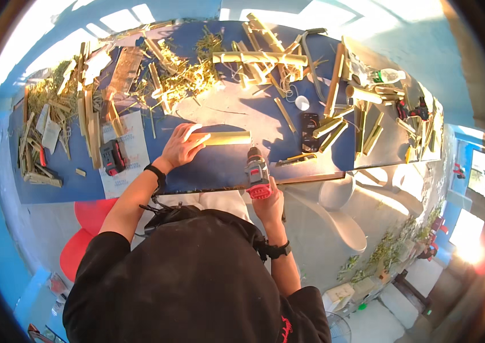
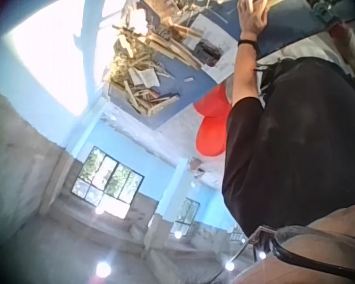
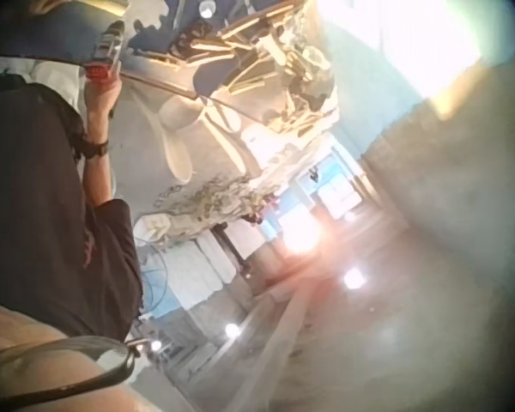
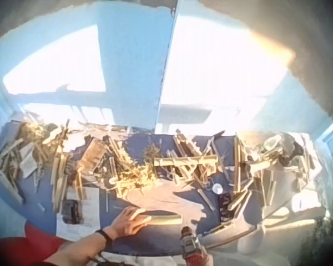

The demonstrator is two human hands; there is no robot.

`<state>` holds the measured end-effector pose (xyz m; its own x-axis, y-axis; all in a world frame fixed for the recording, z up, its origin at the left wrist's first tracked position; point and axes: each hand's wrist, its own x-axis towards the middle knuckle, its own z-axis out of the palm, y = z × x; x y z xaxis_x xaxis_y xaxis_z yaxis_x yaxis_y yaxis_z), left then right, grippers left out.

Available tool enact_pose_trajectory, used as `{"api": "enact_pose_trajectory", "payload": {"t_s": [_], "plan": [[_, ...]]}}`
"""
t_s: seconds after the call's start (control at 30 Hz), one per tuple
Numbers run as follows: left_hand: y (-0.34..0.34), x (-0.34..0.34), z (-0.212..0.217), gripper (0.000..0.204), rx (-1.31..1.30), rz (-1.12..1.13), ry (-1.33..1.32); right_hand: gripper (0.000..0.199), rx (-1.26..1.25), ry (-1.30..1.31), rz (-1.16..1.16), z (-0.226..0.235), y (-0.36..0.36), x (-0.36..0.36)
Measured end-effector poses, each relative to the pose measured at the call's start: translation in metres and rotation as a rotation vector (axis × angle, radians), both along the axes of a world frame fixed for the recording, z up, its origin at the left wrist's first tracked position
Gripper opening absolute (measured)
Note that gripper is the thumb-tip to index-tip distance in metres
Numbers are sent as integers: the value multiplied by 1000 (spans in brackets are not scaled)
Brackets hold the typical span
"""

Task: Drill a hole into a piece of bamboo using a power drill.

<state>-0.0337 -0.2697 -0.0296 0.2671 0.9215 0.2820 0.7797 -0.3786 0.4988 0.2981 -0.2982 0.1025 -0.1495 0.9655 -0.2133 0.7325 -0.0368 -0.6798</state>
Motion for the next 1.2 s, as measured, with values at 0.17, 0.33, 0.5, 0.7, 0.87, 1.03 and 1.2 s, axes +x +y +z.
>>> {"api": "enact_pose_trajectory", "payload": {"t_s": [0.17,0.33,0.5,0.7,0.87,1.03,1.2], "plan": [[2,2,2,37,-46,13,-38,29,-24,-30,-11,-6,1,-2],[2,0,-2,38,0,21,-44,23,-70,-86,6,-3,5,-9],[4,1,1,38,-5,17,-51,18,-101,-53,-31,-8,6,-10],[4,-1,3,39,2,17,-47,16,-125,-65,-40,-3,11,-21],[5,0,2,40,4,13,-51,17,-128,-72,-41,1,15,-26],[6,0,3,40,19,15,-45,24,-160,-75,-50,4,20,-27],[6,-2,-1,39,-4,-2,-56,25,-168,-117,-33,8,26,-30]]}}
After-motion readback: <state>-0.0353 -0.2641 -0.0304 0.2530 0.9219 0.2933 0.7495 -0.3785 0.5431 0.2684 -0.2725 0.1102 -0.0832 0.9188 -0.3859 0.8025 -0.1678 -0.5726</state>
